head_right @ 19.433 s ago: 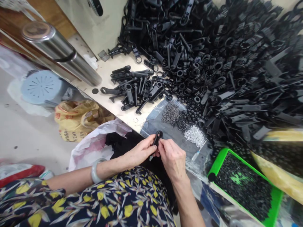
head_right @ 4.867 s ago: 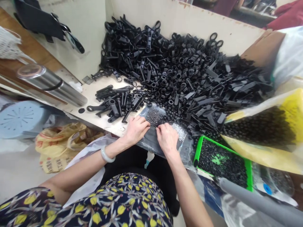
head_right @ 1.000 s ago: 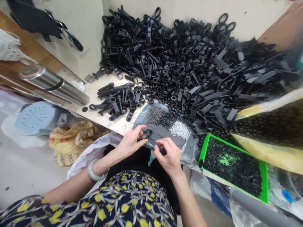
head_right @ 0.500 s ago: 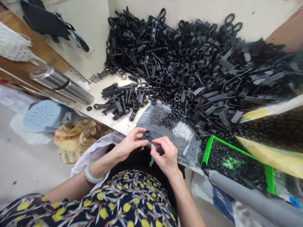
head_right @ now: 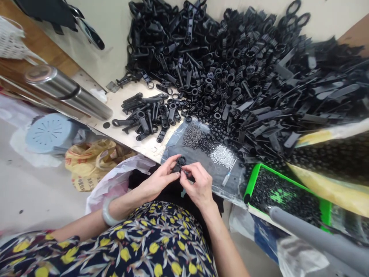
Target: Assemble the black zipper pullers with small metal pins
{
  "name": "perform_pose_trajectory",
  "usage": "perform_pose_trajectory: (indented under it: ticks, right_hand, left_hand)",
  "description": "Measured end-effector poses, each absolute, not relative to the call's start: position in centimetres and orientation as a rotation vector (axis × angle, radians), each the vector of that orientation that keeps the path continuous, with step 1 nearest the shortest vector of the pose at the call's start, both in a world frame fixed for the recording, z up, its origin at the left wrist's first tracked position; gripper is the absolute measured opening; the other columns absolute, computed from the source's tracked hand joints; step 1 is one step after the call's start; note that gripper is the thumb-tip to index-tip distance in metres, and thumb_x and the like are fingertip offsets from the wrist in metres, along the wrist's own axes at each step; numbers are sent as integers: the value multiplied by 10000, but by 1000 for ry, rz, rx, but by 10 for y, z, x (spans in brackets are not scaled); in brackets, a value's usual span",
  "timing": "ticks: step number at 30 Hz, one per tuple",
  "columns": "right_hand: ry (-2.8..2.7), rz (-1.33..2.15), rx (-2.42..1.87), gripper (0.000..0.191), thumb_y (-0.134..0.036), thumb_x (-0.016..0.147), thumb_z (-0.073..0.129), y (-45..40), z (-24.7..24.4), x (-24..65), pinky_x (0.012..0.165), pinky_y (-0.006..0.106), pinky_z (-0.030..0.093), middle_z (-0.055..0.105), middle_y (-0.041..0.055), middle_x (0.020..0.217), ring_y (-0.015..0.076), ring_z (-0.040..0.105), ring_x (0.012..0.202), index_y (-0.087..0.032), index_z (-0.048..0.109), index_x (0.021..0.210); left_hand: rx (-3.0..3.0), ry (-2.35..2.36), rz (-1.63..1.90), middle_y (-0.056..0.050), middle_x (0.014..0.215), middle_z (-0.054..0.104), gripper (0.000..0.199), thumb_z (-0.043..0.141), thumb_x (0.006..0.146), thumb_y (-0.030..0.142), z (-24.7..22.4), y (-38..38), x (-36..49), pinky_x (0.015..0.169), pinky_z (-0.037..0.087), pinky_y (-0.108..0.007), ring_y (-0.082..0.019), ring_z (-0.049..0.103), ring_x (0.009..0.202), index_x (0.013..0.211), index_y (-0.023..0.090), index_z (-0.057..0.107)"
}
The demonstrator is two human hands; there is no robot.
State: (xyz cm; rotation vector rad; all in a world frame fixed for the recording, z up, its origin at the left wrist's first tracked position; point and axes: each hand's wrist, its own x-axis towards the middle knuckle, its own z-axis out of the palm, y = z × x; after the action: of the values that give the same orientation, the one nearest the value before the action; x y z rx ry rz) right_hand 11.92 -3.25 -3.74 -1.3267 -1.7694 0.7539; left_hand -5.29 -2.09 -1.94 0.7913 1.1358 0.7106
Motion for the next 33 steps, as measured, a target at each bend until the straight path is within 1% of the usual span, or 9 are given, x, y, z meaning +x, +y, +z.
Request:
perform_pose_trajectory:
  ticks: [2,5,9,11,14,17,19,25,33]
  right_hand:
    - [-1782,745,-1328,132,-183,942,635,-33,-39,119,697,287,548,695,36,954,142,642,753,-223,708,1044]
    - [-1788,727,-1338,134,-179,944,642,-33,-41,120,697,281,549,690,31,947,136,642,747,-221,711,1050]
    - [-1829,684,-1349,131,-200,963,635,-32,-44,120,691,277,554,698,36,947,138,655,749,-222,715,1064]
    - [-1872,626,-1357,133,-208,975,631,-32,-46,119,701,282,556,713,46,956,146,671,769,-221,721,1072]
    - [-1953,509,-1358,155,-197,993,616,-33,-48,119,714,288,554,733,55,945,156,688,796,-216,735,1091]
    - [-2023,409,-1353,186,-170,1004,600,-35,-48,119,702,283,544,742,51,912,155,691,781,-205,741,1121]
    - [-2049,367,-1366,199,-164,1011,594,-37,-47,119,697,280,541,750,51,913,153,699,774,-204,741,1138]
    - [-2042,355,-1426,186,-197,1027,590,-39,-45,116,670,266,541,767,52,916,151,725,751,-213,756,1109]
    - [-2027,338,-1456,151,-212,1033,600,-38,-41,113,682,269,543,764,50,913,147,719,743,-208,748,1066]
  left_hand:
    - [798,1132,699,-142,1587,505,727,602,862,126,-17,-21,-51,1268,325,-472,-259,379,1551,1552,237,400]
    - [797,1149,670,-165,1571,516,719,599,866,108,-14,-21,-50,1285,289,-479,-265,411,1532,1551,197,398]
    - [815,1134,700,-157,1462,610,665,587,860,84,-18,-22,-49,1227,387,-460,-257,552,1411,1501,179,436]
    - [838,1124,729,-144,1381,656,642,578,860,84,-22,-23,-48,1137,484,-419,-239,638,1290,1482,171,443]
    - [858,1125,750,-129,1297,686,616,578,868,108,-31,-26,-47,912,593,-334,-199,714,1060,1467,173,447]
    - [864,1136,757,-115,1266,686,605,587,876,138,-41,-30,-46,709,593,-259,-142,702,844,1462,193,446]
    - [872,1150,766,-102,1258,680,604,586,883,149,-45,-33,-44,648,577,-236,-117,677,772,1466,217,446]
    - [937,1175,767,-88,1247,673,585,576,916,174,-49,-35,-43,642,590,-238,-97,654,715,1482,253,455]
    - [1029,1197,746,-92,1280,677,607,556,920,145,-45,-36,-46,752,603,-276,-141,711,853,1504,248,426]
